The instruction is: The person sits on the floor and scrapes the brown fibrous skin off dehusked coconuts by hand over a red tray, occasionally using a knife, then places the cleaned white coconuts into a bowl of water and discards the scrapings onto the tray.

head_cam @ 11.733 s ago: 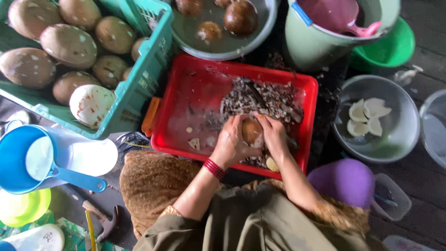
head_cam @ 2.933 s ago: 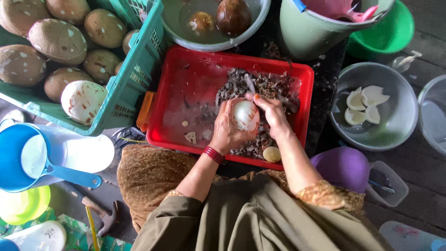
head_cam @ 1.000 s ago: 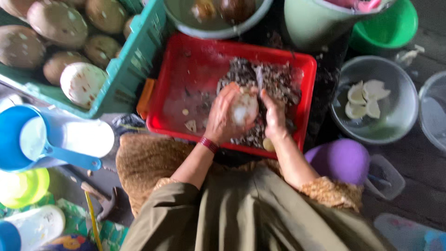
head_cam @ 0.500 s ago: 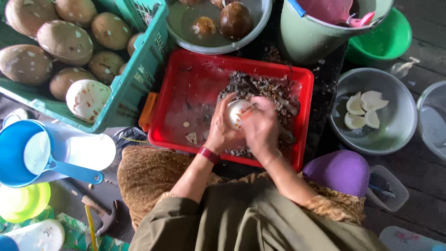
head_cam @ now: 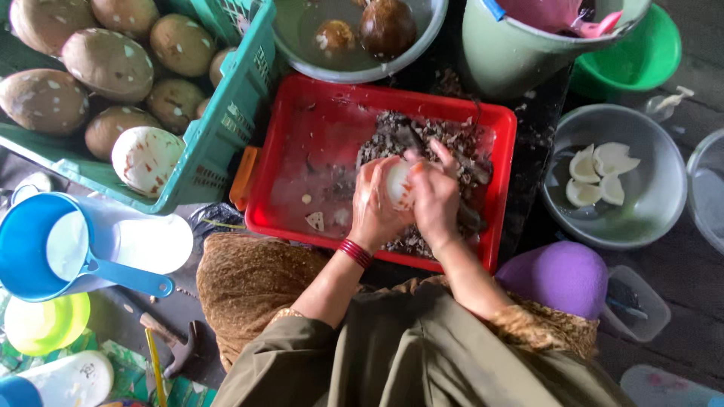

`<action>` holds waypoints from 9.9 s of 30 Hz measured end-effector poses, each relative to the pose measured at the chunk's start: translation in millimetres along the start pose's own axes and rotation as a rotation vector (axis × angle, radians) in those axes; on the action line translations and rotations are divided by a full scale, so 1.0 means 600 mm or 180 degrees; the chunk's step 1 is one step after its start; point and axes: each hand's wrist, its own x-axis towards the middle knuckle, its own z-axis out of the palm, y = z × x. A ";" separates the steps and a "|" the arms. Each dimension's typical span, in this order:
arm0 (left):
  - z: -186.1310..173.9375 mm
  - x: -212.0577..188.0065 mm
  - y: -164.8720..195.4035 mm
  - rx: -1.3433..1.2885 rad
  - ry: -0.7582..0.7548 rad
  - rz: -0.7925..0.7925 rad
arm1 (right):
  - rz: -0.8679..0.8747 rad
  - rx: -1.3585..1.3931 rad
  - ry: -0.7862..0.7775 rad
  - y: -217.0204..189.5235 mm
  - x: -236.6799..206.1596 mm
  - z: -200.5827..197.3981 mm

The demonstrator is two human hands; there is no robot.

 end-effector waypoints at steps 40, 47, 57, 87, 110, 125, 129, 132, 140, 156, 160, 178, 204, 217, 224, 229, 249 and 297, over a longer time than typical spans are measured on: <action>-0.014 0.011 -0.025 0.0024 -0.0294 0.0019 | 0.1231 0.0981 -0.0409 0.067 0.022 -0.038; -0.006 0.022 -0.021 -0.0332 -0.0495 -0.0582 | 0.0409 -0.0054 -0.0265 0.027 0.021 -0.006; -0.004 0.020 -0.011 -0.0045 -0.0322 -0.0108 | -0.0310 -0.0800 -0.0146 0.024 0.009 -0.024; -0.005 -0.023 -0.060 -0.0846 -0.0605 -0.0947 | 0.2315 0.1682 -0.0134 0.105 0.021 -0.041; -0.006 0.013 -0.037 -0.0383 -0.0409 -0.0274 | 0.0241 -0.0860 -0.0475 0.033 0.033 -0.018; -0.005 0.013 -0.028 -0.0214 -0.0310 0.0009 | 0.1925 -0.0995 -0.0604 0.046 0.028 -0.039; -0.035 0.037 -0.019 -0.0588 -0.0318 -0.0179 | 0.0380 -0.1418 -0.0561 0.132 0.055 -0.074; -0.051 0.100 -0.043 -0.0658 0.0173 0.0017 | 0.0020 -0.1231 -0.0575 0.146 0.091 -0.055; -0.053 0.379 -0.189 0.1603 0.0749 0.0709 | -0.1161 -0.0963 -0.1114 0.086 0.348 0.169; 0.005 0.471 -0.343 0.2027 -0.0393 -0.1422 | 0.0341 -0.3288 -0.1565 0.135 0.465 0.285; -0.011 0.465 -0.345 0.1432 -0.0648 -0.1146 | -0.0119 -0.2900 -0.0666 0.154 0.428 0.271; -0.073 0.309 -0.167 -0.2678 0.0085 -0.2371 | -0.0196 0.1691 -0.1803 0.068 0.313 0.107; -0.026 0.092 -0.041 -0.3031 -0.0496 -0.2013 | -0.0293 -0.0738 -0.2026 0.153 0.142 -0.087; 0.121 0.035 0.037 -0.2384 -0.0740 -0.1753 | 0.3040 0.2033 0.2462 0.582 -0.163 -0.807; 0.153 0.025 -0.081 -0.2305 -0.0624 -0.2428 | 0.2450 0.3275 0.4027 0.741 -0.155 -0.882; 0.120 0.024 -0.142 -0.2333 -0.0460 -0.2830 | 0.1631 0.3791 0.4222 0.772 -0.122 -0.903; 0.088 0.049 -0.080 -0.3734 0.0319 -0.2717 | 0.2009 0.1548 0.4315 0.431 -0.190 -0.828; -0.481 0.164 -0.175 0.2559 0.2084 -0.2161 | 0.1358 0.1449 -0.0064 0.058 0.086 -0.095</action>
